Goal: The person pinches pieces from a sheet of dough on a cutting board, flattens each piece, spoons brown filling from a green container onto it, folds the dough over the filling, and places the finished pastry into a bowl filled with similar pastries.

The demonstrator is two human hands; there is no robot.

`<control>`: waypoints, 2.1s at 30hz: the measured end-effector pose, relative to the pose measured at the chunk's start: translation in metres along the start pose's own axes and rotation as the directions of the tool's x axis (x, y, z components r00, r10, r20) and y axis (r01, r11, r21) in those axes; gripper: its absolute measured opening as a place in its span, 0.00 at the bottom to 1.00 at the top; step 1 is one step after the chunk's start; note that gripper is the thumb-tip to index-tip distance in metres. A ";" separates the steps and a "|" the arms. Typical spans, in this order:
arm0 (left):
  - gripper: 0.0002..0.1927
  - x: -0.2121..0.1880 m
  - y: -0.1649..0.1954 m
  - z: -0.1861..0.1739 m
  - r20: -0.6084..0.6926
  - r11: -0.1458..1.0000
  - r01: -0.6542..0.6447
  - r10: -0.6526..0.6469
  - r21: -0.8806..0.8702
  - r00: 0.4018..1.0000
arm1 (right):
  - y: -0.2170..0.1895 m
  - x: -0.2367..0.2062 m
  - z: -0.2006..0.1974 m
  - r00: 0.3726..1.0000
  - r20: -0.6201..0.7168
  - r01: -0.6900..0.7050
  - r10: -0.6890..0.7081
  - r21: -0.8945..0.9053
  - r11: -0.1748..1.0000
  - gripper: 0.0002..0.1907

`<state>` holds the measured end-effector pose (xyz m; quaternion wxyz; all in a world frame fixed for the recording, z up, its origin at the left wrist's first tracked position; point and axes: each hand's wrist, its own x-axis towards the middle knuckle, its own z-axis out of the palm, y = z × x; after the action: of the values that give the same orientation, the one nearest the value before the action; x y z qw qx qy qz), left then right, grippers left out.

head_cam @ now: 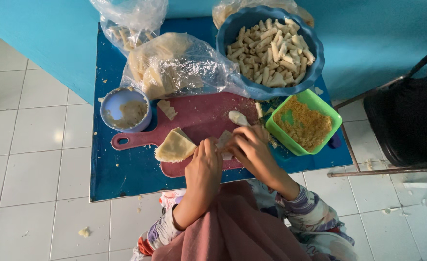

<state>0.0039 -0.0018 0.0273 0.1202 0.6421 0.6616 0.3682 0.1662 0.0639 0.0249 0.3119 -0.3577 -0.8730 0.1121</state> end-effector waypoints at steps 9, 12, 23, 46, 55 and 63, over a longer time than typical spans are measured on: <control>0.05 0.002 -0.003 0.012 0.000 0.994 -0.084 0.084 0.073 0.996 | -0.009 -0.005 -0.008 0.985 -0.017 -0.171 0.171 -0.107 0.979 0.07; 0.05 0.001 -0.006 0.014 0.030 0.985 -0.117 0.115 0.124 0.993 | -0.009 -0.004 -0.007 0.988 -0.027 -0.155 0.154 -0.047 0.987 0.07; 0.09 0.003 -0.008 0.018 -0.012 0.967 -0.205 0.210 0.153 0.978 | -0.004 -0.006 -0.012 0.988 0.013 -0.153 0.154 -0.055 0.987 0.09; 0.14 0.004 -0.009 0.017 -0.016 0.985 -0.164 0.165 0.051 0.986 | -0.001 0.005 -0.008 0.991 0.104 -0.104 0.083 0.210 0.972 0.10; 0.10 0.004 -0.011 0.014 0.040 0.978 -0.187 0.184 0.092 0.982 | 0.012 -0.002 -0.006 0.985 0.162 -0.098 0.060 0.239 0.966 0.04; 0.08 0.005 -0.006 0.010 -0.027 0.954 -0.275 0.280 0.118 0.960 | 0.017 0.002 -0.019 0.964 0.252 -0.156 0.086 0.274 0.949 0.04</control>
<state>0.0048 0.0063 0.0181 0.0163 0.7263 0.5870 0.3572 0.1859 0.0768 0.0334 0.2472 -0.3453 -0.8541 0.3003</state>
